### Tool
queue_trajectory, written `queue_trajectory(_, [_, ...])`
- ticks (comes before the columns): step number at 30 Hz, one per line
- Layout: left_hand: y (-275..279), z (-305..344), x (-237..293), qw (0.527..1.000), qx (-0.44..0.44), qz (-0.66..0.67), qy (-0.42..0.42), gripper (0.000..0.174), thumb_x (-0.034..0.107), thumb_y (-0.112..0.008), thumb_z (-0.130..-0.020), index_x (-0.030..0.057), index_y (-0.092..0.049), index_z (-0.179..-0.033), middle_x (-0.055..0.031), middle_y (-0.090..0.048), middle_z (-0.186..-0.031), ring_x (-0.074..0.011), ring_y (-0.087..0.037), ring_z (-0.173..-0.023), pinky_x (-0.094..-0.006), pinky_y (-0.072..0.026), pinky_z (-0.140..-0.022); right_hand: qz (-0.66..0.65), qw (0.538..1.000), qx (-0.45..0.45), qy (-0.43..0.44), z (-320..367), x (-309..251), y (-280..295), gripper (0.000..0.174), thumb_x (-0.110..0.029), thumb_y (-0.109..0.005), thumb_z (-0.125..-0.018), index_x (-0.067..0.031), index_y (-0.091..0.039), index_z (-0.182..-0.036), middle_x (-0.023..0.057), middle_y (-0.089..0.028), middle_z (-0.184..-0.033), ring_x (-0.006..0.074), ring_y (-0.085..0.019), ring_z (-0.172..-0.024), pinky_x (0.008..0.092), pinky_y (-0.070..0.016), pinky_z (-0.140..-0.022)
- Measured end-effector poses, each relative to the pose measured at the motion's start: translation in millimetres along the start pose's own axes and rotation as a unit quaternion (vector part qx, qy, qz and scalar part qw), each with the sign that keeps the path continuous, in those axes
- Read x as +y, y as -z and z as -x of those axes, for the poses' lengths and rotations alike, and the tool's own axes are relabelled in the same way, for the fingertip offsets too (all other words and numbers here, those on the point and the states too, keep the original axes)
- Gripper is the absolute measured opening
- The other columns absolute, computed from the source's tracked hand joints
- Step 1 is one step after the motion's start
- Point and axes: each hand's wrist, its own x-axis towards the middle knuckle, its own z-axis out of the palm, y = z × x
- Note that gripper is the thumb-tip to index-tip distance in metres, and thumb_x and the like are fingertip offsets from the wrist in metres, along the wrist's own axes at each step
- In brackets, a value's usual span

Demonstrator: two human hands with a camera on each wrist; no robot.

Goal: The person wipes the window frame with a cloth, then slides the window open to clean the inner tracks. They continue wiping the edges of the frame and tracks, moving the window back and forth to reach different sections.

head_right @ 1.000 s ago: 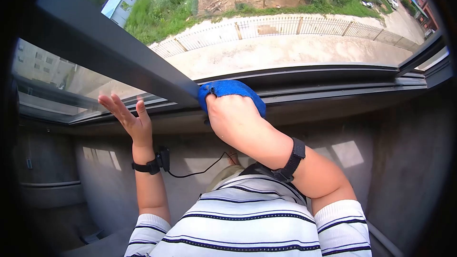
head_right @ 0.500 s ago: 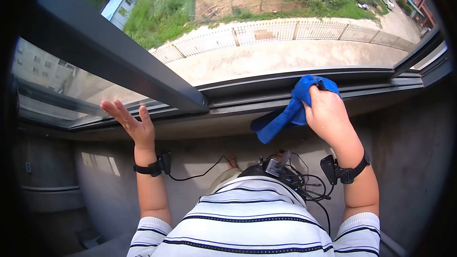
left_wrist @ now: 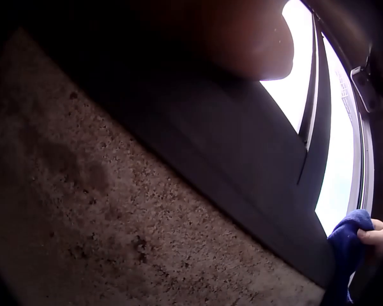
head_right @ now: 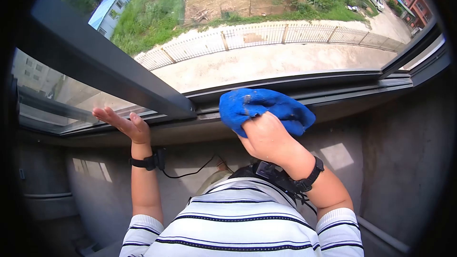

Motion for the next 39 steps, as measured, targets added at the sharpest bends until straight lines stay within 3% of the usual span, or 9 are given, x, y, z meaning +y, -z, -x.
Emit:
queue_trajectory(2, [0,2,-1,1.0,0.001,-0.003,-0.003,0.066,0.032,-0.039,-0.096,0.0104,-0.017,-0.155,-0.0174,-0.003,-0.162,-0.0394,-0.001,-0.149,-0.0567,-0.0017,-0.118,-0.048,0.995,-0.076,0.037,-25,-1,-39,0.016,-0.003,-0.061,-0.075,-0.0038,-0.058,-0.091,0.0179,-0.061,-0.08,0.0366,-0.062,-0.071,0.0435,-0.05,-0.062])
queue_trajectory(4, [-1,2,-2,1.0,0.004,-0.004,-0.006,0.065,0.033,-0.038,-0.097,0.0099,-0.018,-0.154,-0.0175,-0.004,-0.162,-0.0394,-0.001,-0.149,-0.0567,-0.0021,-0.118,0.006,0.989,-0.142,-0.039,-36,-15,-50,0.014,-0.002,-0.059,-0.072,-0.0054,-0.056,-0.085,0.0151,-0.06,-0.076,0.0325,-0.063,-0.07,0.041,-0.0505,-0.061])
queue_trajectory(5, [-2,3,-3,1.0,0.007,0.003,-0.002,0.065,0.033,-0.038,-0.097,0.0098,-0.017,-0.154,-0.0177,-0.004,-0.162,-0.0394,-0.002,-0.149,-0.0567,-0.0023,-0.118,-0.002,0.999,-0.036,-0.009,-41,-18,-56,0.014,-0.003,-0.059,-0.071,-0.006,-0.057,-0.084,0.0144,-0.059,-0.07,0.0317,-0.062,-0.065,0.0396,-0.0499,-0.058])
queue_trajectory(14, [1,5,-5,1.0,-0.002,0.011,-0.007,0.067,0.033,-0.039,-0.097,0.0102,-0.014,-0.155,-0.0159,0.0,-0.162,-0.0367,-0.002,-0.149,-0.0529,-0.005,-0.118,0.013,0.997,-0.033,-0.073,-32,-11,-33,0.01,-0.005,-0.061,-0.069,-0.0022,-0.057,-0.078,0.0164,-0.057,-0.062,0.0354,-0.059,-0.06,0.0428,-0.0476,-0.057])
queue_trajectory(22, [2,3,-2,1.0,-0.005,0.011,-0.004,0.066,0.027,-0.038,-0.096,0.0095,-0.014,-0.155,-0.017,0.0,-0.162,-0.0376,-0.002,-0.149,-0.0533,-0.0046,-0.118,0.128,0.981,-0.022,-0.144,19,43,29,0.01,-0.008,-0.063,-0.071,-0.0023,-0.059,-0.079,0.0178,-0.061,-0.066,0.0371,-0.061,-0.065,0.0445,-0.0503,-0.062])
queue_trajectory(26, [2,2,-1,1.0,-0.003,0.002,-0.006,0.065,0.038,-0.036,-0.1,0.0103,-0.014,-0.155,-0.0172,0.0,-0.162,-0.0383,-0.002,-0.149,-0.0543,-0.0061,-0.118,0.166,0.961,-0.025,-0.218,41,60,65,0.016,-0.007,-0.057,-0.075,-0.0006,-0.062,-0.089,0.0227,-0.062,-0.076,0.0422,-0.06,-0.076,0.0492,-0.0483,-0.07])
queue_trajectory(32, [1,3,-1,1.0,-0.002,-0.002,-0.001,0.065,0.036,-0.035,-0.1,0.0095,-0.014,-0.155,-0.0179,0.0,-0.162,-0.0387,-0.003,-0.149,-0.0546,-0.0051,-0.118,0.214,0.912,0.078,-0.342,84,100,100,0.015,-0.007,-0.056,-0.081,-0.0003,-0.062,-0.093,0.0242,-0.064,-0.084,0.0438,-0.061,-0.08,0.0472,-0.0491,-0.071])
queue_trajectory(38, [1,2,0,1.0,0.001,0.004,-0.002,0.065,0.033,-0.036,-0.099,0.0089,-0.014,-0.155,-0.0185,0.0,-0.162,-0.0377,-0.002,-0.149,-0.0542,-0.0032,-0.118,0.162,0.972,0.088,-0.146,66,62,69,0.015,-0.002,-0.059,-0.071,-0.0046,-0.063,-0.086,0.019,-0.063,-0.075,0.0395,-0.061,-0.069,0.0441,-0.0501,-0.065])
queue_trajectory(39, [1,2,0,1.0,0.0,0.004,-0.002,0.065,0.032,-0.037,-0.099,0.0089,-0.014,-0.155,-0.0185,-0.001,-0.162,-0.0375,-0.001,-0.149,-0.054,-0.0028,-0.118,0.086,0.992,0.08,-0.034,38,42,34,0.017,-0.003,-0.06,-0.07,-0.0058,-0.062,-0.087,0.0171,-0.064,-0.078,0.0378,-0.062,-0.07,0.0432,-0.0504,-0.065])
